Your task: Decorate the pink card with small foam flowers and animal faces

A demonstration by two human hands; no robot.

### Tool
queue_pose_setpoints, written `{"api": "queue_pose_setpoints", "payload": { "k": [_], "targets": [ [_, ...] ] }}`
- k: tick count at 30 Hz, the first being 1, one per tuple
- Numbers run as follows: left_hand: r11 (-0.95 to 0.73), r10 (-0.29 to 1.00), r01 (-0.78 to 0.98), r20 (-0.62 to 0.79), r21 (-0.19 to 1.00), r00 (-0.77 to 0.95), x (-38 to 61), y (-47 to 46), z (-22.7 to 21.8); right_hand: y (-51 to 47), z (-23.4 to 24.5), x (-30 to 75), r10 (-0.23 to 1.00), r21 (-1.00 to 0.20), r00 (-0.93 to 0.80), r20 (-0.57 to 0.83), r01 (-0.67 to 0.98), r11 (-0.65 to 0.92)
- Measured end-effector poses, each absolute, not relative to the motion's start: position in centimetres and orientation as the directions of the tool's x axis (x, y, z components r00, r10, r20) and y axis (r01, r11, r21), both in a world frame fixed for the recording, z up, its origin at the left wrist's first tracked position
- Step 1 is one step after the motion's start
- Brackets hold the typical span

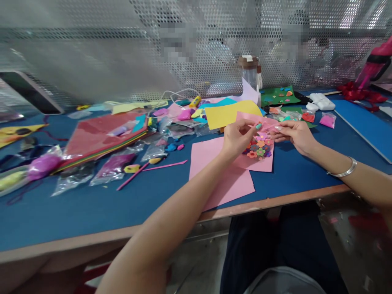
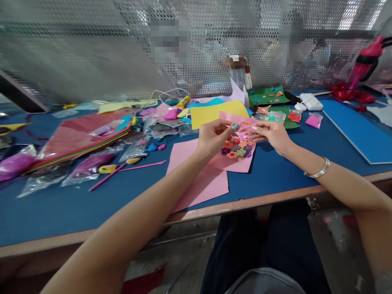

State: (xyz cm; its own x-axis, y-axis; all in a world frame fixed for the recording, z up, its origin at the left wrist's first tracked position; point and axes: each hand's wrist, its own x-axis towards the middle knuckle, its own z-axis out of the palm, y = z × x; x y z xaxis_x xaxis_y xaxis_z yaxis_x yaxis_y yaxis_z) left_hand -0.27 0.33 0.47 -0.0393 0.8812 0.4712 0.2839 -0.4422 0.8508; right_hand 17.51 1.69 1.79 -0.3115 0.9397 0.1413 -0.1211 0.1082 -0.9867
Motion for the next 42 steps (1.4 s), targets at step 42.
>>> {"api": "queue_pose_setpoints", "payload": {
  "k": [42],
  "targets": [
    [-0.48,0.841,0.446,0.54,0.755,-0.01,-0.1,-0.5,1.0,2.4,1.9,17.7,0.966,-0.989,-0.231,0.117,-0.119,0.092]
  ]
}}
